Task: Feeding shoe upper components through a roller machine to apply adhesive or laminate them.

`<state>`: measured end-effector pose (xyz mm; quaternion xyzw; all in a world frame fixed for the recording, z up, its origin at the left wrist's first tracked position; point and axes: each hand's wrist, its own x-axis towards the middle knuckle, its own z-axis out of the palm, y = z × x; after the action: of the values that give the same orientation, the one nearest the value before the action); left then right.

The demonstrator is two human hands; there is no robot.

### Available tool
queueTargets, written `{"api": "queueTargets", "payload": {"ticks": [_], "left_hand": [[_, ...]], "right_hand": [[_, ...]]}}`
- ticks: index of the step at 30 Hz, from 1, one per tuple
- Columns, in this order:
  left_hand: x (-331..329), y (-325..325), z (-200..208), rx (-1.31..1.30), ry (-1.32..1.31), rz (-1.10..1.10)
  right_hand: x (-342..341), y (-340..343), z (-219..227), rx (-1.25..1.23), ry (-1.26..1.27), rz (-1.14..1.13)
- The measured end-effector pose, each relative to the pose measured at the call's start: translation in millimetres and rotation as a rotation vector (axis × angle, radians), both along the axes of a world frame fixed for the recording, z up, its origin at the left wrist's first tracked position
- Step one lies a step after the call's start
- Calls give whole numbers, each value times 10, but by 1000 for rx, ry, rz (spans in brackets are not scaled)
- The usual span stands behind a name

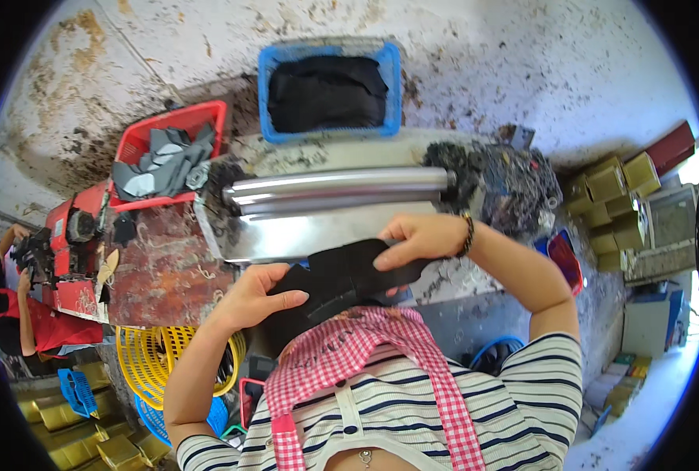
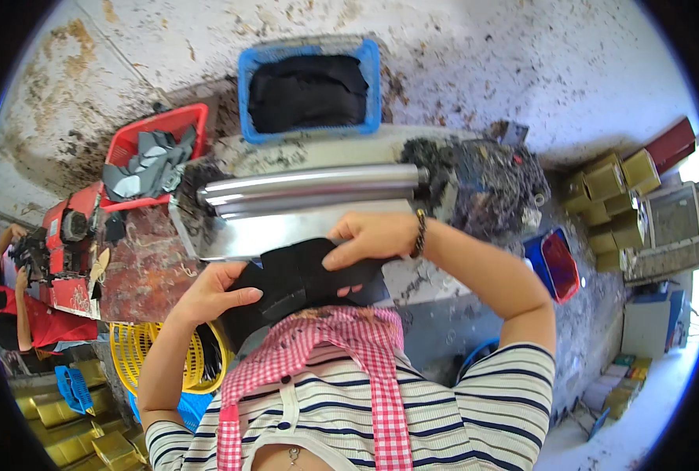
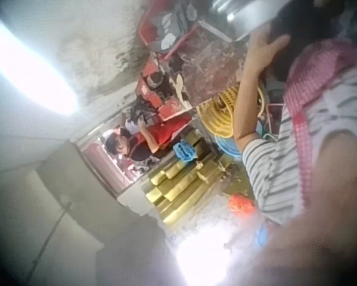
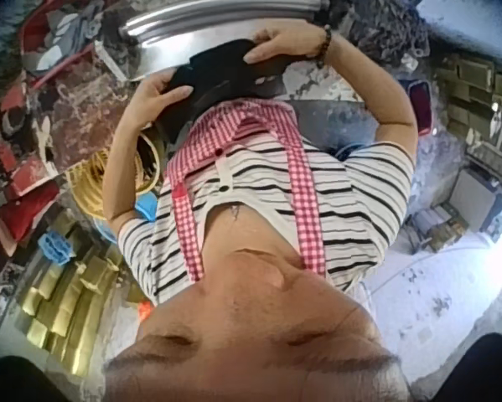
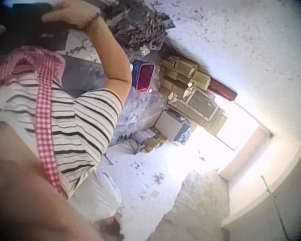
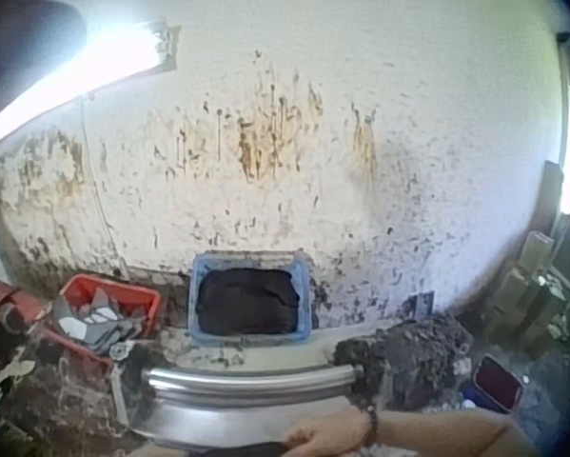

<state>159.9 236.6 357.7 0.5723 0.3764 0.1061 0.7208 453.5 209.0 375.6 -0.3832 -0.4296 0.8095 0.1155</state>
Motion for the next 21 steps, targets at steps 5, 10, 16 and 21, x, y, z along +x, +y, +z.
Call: {"api": "queueTargets", "payload": {"ticks": [5, 10, 16, 21], "left_hand": [[-118, 63, -158, -31, 22, 10], [150, 34, -639, 60, 167, 121], [359, 100, -905, -53, 218, 314], [348, 339, -822, 615, 580, 202]], "right_hand": [[482, 252, -114, -125, -229, -39], [643, 314, -291, 289, -623, 32], [565, 695, -281, 1307, -962, -227], [447, 1469, -774, 785, -936, 104]]}}
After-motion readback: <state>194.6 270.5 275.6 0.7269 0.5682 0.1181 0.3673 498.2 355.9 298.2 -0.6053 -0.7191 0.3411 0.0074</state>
